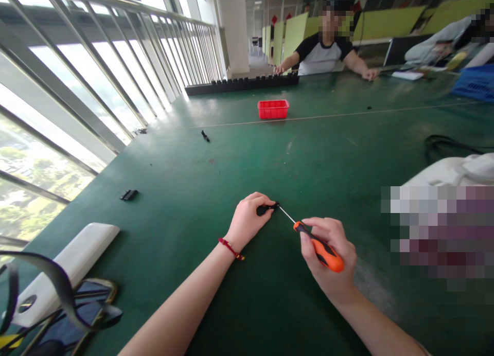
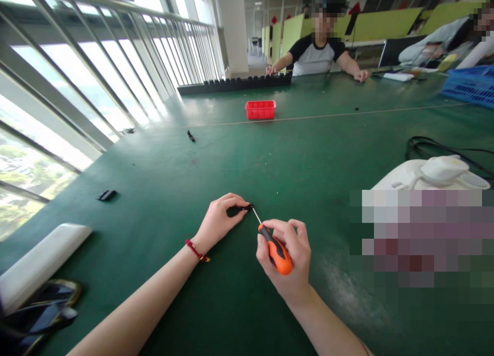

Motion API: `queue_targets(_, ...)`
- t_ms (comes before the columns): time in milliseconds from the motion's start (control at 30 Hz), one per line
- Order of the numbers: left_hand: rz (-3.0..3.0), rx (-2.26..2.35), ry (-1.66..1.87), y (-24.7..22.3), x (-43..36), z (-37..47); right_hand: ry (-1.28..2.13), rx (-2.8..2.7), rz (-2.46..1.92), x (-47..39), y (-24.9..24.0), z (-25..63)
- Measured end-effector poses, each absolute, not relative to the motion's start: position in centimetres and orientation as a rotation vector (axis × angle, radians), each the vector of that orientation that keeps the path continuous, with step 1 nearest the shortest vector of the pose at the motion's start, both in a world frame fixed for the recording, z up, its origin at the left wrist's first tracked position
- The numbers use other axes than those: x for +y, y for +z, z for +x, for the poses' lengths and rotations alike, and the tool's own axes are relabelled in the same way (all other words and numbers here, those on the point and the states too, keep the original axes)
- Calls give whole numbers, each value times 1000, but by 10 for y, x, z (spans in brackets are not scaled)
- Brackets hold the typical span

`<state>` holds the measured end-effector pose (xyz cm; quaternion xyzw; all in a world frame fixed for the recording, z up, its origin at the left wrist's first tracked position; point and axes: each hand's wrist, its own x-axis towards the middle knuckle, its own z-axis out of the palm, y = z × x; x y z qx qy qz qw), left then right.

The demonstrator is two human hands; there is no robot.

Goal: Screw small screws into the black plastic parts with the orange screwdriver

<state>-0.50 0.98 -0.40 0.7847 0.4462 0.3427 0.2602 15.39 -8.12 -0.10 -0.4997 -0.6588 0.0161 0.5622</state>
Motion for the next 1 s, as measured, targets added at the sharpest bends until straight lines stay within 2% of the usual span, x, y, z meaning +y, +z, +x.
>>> queue_targets(133,2129,1208,929,-4,10,-5,71,-1440,-1136,-81,-5,155)
queue_targets(300,2133,1201,940,-4,10,-5,96,-1599,-1182,-82,-5,157)
queue_targets(467,2142,1262,968,-6,11,-5,206,-1390,-1139,-81,-5,153)
queue_targets(667,2133,1299,1007,-8,11,-7,282,-1462,-1281,-82,-5,152)
queue_targets(833,2135,1314,979,-8,12,-7,197,-1403,-1164,-80,-4,153)
queue_targets(1000,2134,1312,976,-7,12,-7,256,-1418,-1277,-80,-5,155)
